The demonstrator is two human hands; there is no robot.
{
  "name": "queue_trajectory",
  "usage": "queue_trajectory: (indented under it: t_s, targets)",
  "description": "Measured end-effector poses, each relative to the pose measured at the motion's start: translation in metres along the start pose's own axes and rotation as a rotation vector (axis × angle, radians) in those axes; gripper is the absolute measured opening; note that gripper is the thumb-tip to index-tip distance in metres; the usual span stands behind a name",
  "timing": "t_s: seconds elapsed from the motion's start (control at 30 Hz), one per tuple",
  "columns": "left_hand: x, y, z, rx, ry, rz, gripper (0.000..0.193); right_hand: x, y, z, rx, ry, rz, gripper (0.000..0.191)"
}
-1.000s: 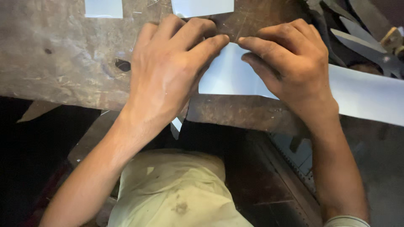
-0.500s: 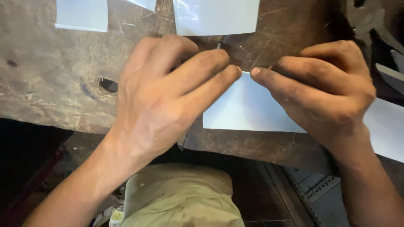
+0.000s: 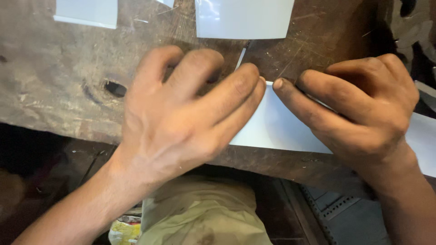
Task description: The person inserts small white rectangular pieces into the slots of a cylindrical motor stator. They then cut a long strip from a white roll using scissors and fold it into a narrow strip, which they insert into the stator slots. The person uses pliers to adjust the inserted pieces.
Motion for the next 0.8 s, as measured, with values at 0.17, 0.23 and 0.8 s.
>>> queue_trajectory:
  t_s: [0.17, 0.23, 0.8]
  targets:
    - [0.008, 0.005, -0.003, 0.046, -0.074, 0.020, 0.015, -0.001, -0.002, 0.003, -0.002, 0.005, -0.022, 0.021]
    - [0.009, 0.009, -0.004, 0.065, -0.082, 0.001, 0.016, -0.003, 0.001, 0.007, -0.034, -0.030, -0.062, 0.023]
    - [0.011, 0.005, -0.001, 0.107, -0.073, 0.000, 0.011, -0.013, 0.019, 0.007, -0.110, -0.109, 0.011, 0.024]
Point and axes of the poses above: each hand's wrist, its own y-axis away from the middle knuckle, its own x-axis out of the back of the hand, z = x × y, the point moved 5 cm from there along -y, towards the middle knuckle, and after that the axes turned 5 degrees about -x, right-handed, at the moved point
